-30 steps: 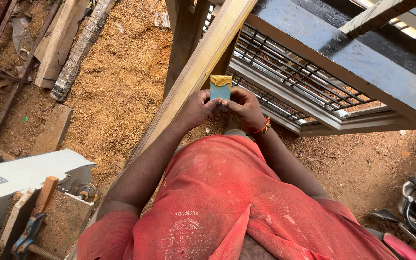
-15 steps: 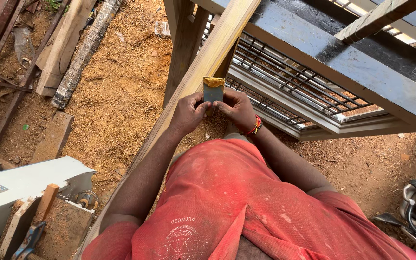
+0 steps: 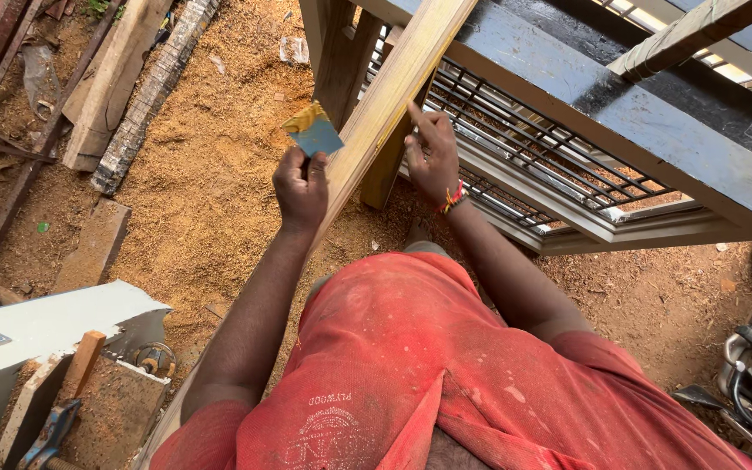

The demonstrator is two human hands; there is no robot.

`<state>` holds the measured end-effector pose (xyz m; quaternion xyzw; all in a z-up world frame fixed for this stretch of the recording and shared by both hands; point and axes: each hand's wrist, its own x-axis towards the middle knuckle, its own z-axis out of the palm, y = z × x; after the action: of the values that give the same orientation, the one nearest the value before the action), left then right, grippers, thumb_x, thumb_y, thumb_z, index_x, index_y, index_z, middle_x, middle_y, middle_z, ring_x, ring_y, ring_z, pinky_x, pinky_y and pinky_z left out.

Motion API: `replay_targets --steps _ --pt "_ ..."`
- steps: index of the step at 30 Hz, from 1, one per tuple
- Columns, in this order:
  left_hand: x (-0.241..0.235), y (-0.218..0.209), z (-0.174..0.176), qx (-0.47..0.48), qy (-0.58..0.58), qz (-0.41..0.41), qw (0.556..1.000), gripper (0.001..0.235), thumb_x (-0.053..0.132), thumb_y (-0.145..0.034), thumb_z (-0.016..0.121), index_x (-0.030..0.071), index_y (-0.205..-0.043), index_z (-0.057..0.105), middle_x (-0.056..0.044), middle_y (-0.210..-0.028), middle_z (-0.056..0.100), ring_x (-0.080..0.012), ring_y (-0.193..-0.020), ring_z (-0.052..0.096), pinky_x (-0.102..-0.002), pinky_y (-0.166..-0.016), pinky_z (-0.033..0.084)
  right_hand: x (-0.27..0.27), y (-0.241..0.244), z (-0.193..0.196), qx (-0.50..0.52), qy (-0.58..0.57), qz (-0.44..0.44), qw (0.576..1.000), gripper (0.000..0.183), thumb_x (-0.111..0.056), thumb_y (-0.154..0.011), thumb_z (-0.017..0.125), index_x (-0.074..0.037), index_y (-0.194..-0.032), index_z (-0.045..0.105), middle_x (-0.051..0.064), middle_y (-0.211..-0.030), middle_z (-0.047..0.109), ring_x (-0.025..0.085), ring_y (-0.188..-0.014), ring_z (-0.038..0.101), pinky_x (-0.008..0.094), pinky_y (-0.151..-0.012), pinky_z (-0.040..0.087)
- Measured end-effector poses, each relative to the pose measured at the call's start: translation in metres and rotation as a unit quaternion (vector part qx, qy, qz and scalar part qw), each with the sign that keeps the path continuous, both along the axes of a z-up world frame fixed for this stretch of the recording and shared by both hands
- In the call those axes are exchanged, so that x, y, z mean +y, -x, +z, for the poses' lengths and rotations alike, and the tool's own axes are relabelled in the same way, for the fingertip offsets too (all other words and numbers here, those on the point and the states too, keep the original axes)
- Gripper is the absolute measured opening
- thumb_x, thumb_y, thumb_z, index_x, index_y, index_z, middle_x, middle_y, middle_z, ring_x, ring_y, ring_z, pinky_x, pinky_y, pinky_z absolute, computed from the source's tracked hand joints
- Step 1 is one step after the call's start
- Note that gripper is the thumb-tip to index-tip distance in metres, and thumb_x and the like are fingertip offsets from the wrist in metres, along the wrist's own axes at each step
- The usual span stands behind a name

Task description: The person sands a long wooden plank using a sanding block, moving along its length to smooth the surface. The person occasionally pauses to check the surface with their finger.

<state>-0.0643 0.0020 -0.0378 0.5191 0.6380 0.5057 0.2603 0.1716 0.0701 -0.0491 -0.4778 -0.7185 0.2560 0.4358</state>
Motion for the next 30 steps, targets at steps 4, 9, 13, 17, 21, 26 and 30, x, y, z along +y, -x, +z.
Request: replay_targets --steps 4,9,13,17,21,26,30 --pt "-0.005 0.01 -0.003 0.025 -0.058 0.0 0.998 0.034 0.031 -0.109 0.062 0.003 -0.09 0.056 -0.006 -0.078 0.059 -0.0151 -0.064 0.063 -0.031 -0.057 0.051 0.013 0.004 -0.012 -0.031 0.024 -0.023 0.999 0.062 0.004 -0.092 0.065 -0.013 -0.151 0.056 0.007 -0.112 0.051 0.021 -0.109 0.051 0.037 -0.101 0.049" --pt "-0.006 0.007 -0.002 -0.011 -0.025 -0.004 1.0 0.032 0.029 -0.106 0.063 0.003 -0.089 0.055 -0.005 -0.079 0.057 -0.0136 -0.062 0.063 -0.03 -0.055 0.052 0.01 0.01 -0.024 -0.021 0.081 -0.043 0.996 0.069 0.009 -0.087 0.058 -0.016 -0.152 0.057 0.006 -0.106 0.048 0.02 -0.105 0.049 0.033 -0.097 0.051" --pt "-0.005 0.01 0.0 0.064 -0.055 0.002 0.996 0.035 0.026 -0.108 0.066 0.003 -0.086 0.052 -0.007 -0.081 0.056 -0.0173 -0.068 0.06 -0.034 -0.06 0.051 0.006 0.014 -0.026 0.004 0.058 -0.038 0.998 0.076 0.013 -0.081 0.052 -0.014 -0.152 0.056 0.006 -0.106 0.047 0.019 -0.105 0.05 0.033 -0.1 0.05" --pt "-0.004 0.009 0.0 -0.012 -0.001 -0.006 1.0 0.033 0.028 -0.105 0.064 0.005 -0.084 0.052 -0.005 -0.079 0.056 -0.0137 -0.066 0.062 -0.032 -0.057 0.052 0.002 0.018 -0.023 0.029 0.104 -0.046 0.993 0.075 0.012 -0.083 0.049 -0.015 -0.152 0.057 0.005 -0.106 0.046 0.017 -0.101 0.051 0.029 -0.095 0.053" --pt "-0.002 0.01 0.0 0.062 -0.028 -0.003 0.998 0.035 0.026 -0.106 0.066 0.004 -0.084 0.051 -0.007 -0.079 0.054 -0.0176 -0.07 0.056 -0.036 -0.063 0.048 0.0 0.022 -0.021 0.078 0.186 -0.056 0.978 0.077 0.012 -0.079 0.048 -0.015 -0.151 0.055 0.003 -0.103 0.044 0.014 -0.096 0.05 0.027 -0.085 0.057" --pt "-0.003 0.012 -0.002 0.041 -0.028 -0.013 0.999 0.034 0.025 -0.106 0.066 0.004 -0.084 0.052 -0.007 -0.079 0.054 -0.0179 -0.071 0.056 -0.035 -0.063 0.047 -0.004 0.025 -0.02 0.074 0.135 -0.044 0.987 0.079 0.011 -0.078 0.051 -0.014 -0.152 0.056 0.004 -0.102 0.047 0.015 -0.096 0.052 0.029 -0.091 0.054" --pt "-0.003 0.012 -0.005 0.043 -0.029 -0.016 0.999 0.034 0.026 -0.107 0.066 0.003 -0.085 0.052 -0.007 -0.08 0.054 -0.0179 -0.072 0.056 -0.036 -0.064 0.047 -0.011 0.025 -0.017 0.047 0.156 -0.051 0.985 0.084 0.01 -0.073 0.047 -0.015 -0.152 0.057 0.003 -0.099 0.047 0.015 -0.095 0.051 0.028 -0.089 0.054"
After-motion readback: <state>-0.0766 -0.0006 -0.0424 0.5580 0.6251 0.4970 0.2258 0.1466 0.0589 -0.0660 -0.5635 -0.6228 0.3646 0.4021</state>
